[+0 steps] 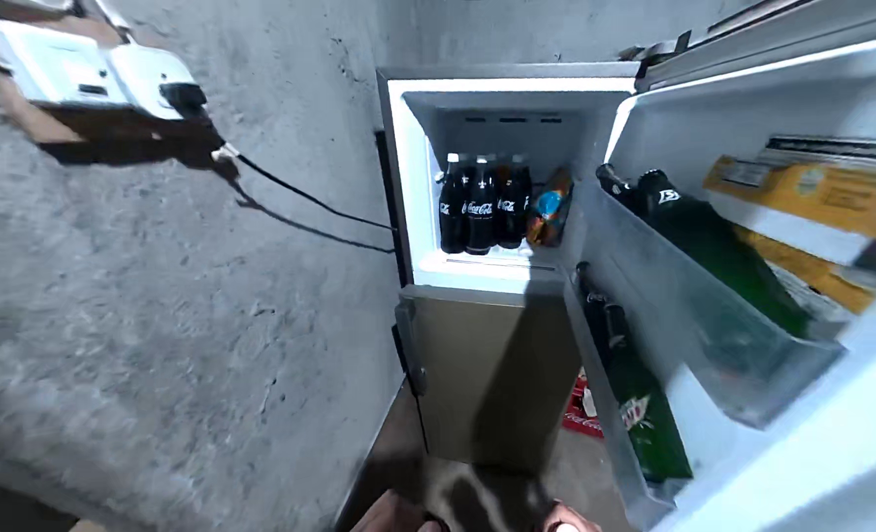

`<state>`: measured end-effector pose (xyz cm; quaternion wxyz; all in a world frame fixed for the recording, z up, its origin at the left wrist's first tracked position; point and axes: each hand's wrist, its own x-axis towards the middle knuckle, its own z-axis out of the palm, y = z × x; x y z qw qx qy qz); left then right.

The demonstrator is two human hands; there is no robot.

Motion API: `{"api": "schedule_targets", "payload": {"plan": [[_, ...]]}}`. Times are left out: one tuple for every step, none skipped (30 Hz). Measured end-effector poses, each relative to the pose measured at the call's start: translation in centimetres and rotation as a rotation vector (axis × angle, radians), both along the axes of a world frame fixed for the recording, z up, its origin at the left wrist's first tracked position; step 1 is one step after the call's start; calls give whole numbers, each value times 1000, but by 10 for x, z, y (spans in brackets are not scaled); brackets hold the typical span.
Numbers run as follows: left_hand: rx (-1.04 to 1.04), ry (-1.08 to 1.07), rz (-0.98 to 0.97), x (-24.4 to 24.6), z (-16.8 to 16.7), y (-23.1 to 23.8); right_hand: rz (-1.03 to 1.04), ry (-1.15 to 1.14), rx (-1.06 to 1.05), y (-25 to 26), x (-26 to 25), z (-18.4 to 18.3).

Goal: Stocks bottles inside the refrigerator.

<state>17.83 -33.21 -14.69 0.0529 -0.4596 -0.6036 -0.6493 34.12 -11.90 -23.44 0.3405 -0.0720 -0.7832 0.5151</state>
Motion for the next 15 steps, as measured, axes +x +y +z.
{"api": "schedule_targets", "payload": {"plan": [[13,-11,-14,-14,6,7,-27,1,10,2,-13,6],[29,-22,-33,-27,13,13,-56,2,15,3,-26,12],[50,-33,-54,-42,20,20,-83,10,15,4,-39,18],[68,-49,-79,-57,27,27,-112,22,11,5,-53,24],[83,-65,-106,-72,35,35,-141,37,-2,7,-66,31],[99,-72,-137,-88,41,43,-178,56,-16,8,-79,37],[111,-60,-171,-104,48,51,-220,78,-35,8,-92,44],[123,-29,-207,-121,56,60,-265,107,-51,8,-106,52],[149,4,-256,-137,64,70,-309,146,-55,10,-119,60],[187,39,-303,-154,71,81,-349,190,-43,15,-133,70],[228,70,-338,-169,79,93,-389,234,-21,20,-147,81],[263,106,-351,-183,87,105,-420,287,8,27,-160,93],[301,136,-363,-196,94,117,-439,350,43,34,-173,106],[334,165,-372,-208,101,129,-452,413,89,41,-185,120],[362,185,-377,-218,108,142,-463,473,143,48,-196,135]]}}
